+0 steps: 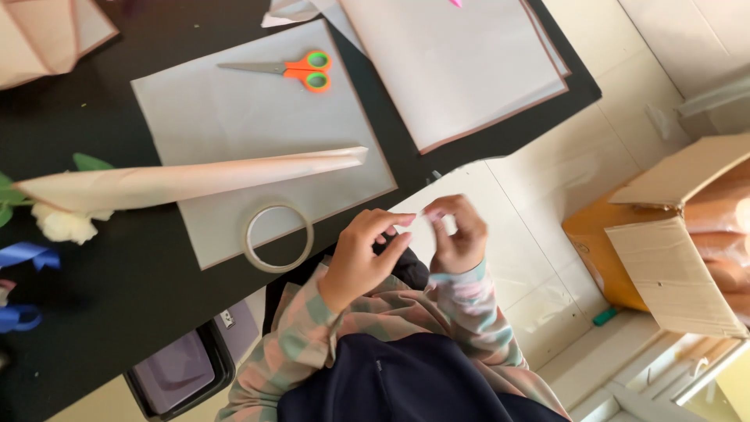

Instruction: Wrapping a single white flower in decorative paper and securing it with tape at a design station.

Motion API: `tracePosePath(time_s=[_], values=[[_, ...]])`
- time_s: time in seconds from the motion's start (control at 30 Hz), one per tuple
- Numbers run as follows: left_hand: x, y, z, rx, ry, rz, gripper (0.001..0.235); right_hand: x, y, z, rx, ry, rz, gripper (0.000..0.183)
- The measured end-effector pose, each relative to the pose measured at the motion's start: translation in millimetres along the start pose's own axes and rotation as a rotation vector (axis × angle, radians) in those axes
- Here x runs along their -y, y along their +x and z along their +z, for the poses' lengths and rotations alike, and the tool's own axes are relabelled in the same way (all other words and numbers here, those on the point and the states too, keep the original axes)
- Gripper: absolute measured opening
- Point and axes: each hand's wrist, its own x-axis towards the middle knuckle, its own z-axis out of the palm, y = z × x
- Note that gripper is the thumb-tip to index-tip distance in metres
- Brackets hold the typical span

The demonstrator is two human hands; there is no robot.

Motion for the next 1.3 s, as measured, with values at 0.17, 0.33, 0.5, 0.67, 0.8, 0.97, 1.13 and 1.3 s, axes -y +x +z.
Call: tracePosePath(time_s=[0.17,0.33,0.5,0.67,0.8,0.97,1.13,1.3], values=[[24.4,17.4,33.1,-0.017,0.515,0.307,0.022,-74.7,7.3,-55.6,-0.127,-0.368,-0.006,0.008],[53.4,34.2,49.3,-0.086,0.638,0.361,0.027,-110.0,22.4,-70.4,-0.113,-0.538,-0.211,0.016],[50.7,27.8,46.0,-0.112,0.805,0.316,0.033,-139.3,25.8,-73.8,-0.085,-0.626,-0.352,0.016],[53.4,26.3,46.8,-0.089,0.810,0.294,0.034,-150.0,30.5,-69.3,-0.086,-0.571,-0.374,0.017],[54.7,26.3,48.1,-0.078,0.834,0.282,0.032,-160.1,28.4,-71.8,-0.091,-0.540,-0.343,0.020],[56.3,24.7,48.7,-0.073,0.843,0.284,0.032,-153.1,35.8,-76.8,-0.049,-0.463,-0.331,0.023],[56.4,24.3,49.0,-0.067,0.840,0.271,0.031,-145.6,38.3,-75.9,-0.025,-0.365,-0.311,0.018],[56.9,23.9,48.5,-0.065,0.840,0.271,0.032,-146.9,36.2,-80.6,-0.006,-0.331,-0.264,0.016]])
